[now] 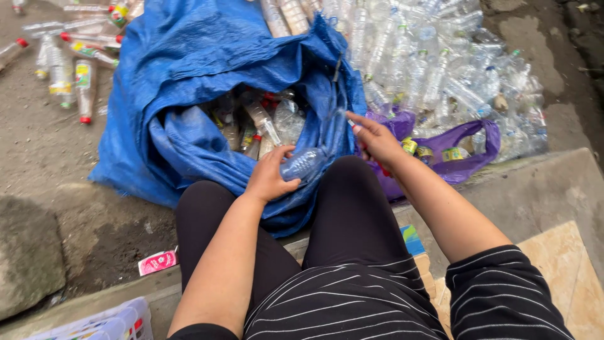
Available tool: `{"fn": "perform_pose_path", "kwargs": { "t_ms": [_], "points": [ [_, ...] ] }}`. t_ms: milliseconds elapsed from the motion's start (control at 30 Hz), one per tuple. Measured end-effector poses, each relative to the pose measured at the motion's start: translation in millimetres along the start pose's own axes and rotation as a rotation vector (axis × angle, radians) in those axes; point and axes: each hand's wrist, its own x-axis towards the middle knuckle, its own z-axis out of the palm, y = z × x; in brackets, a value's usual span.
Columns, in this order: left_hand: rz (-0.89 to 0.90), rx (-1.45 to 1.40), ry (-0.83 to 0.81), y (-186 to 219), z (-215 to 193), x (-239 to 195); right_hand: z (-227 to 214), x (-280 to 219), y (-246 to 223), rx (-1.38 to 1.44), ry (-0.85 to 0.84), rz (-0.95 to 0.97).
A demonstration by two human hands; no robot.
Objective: Sorting plastic bottles by removing caps and labels before placing them in bags
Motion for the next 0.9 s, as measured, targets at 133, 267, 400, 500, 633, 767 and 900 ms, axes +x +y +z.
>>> {"fn": "perform_pose_path", "kwargs": {
  "t_ms": [133,267,400,500,633,767,900],
  "points": [
    [-0.029,-0.134,0.026,-8,-4,2,-74,1,21,0.078,0.216,0.062],
    [-0.158,-0.203,0.104,-28,3,-2,-161,-5,94,0.095,0.379,0.262],
    [-0.237,-0.288,0.145,-37,9,-1,-210,-28,154,0.026,0.364,0.476],
    [-0.257,-0.299,0.126,-34,9,0,-228,-37,180,0.071,0.369,0.555],
    [-0.275,-0.304,0.115,-37,13,-2,-236,-41,194,0.13,0.369,0.602],
    [-0.349,-0.465,0.144,-28,16,-2,-203,-46,143,0.155,0.311,0.532],
    [-0.472,-0.997,0.266,19,25,2,-88,-73,8,0.22,0.21,0.379]
  ]
}}
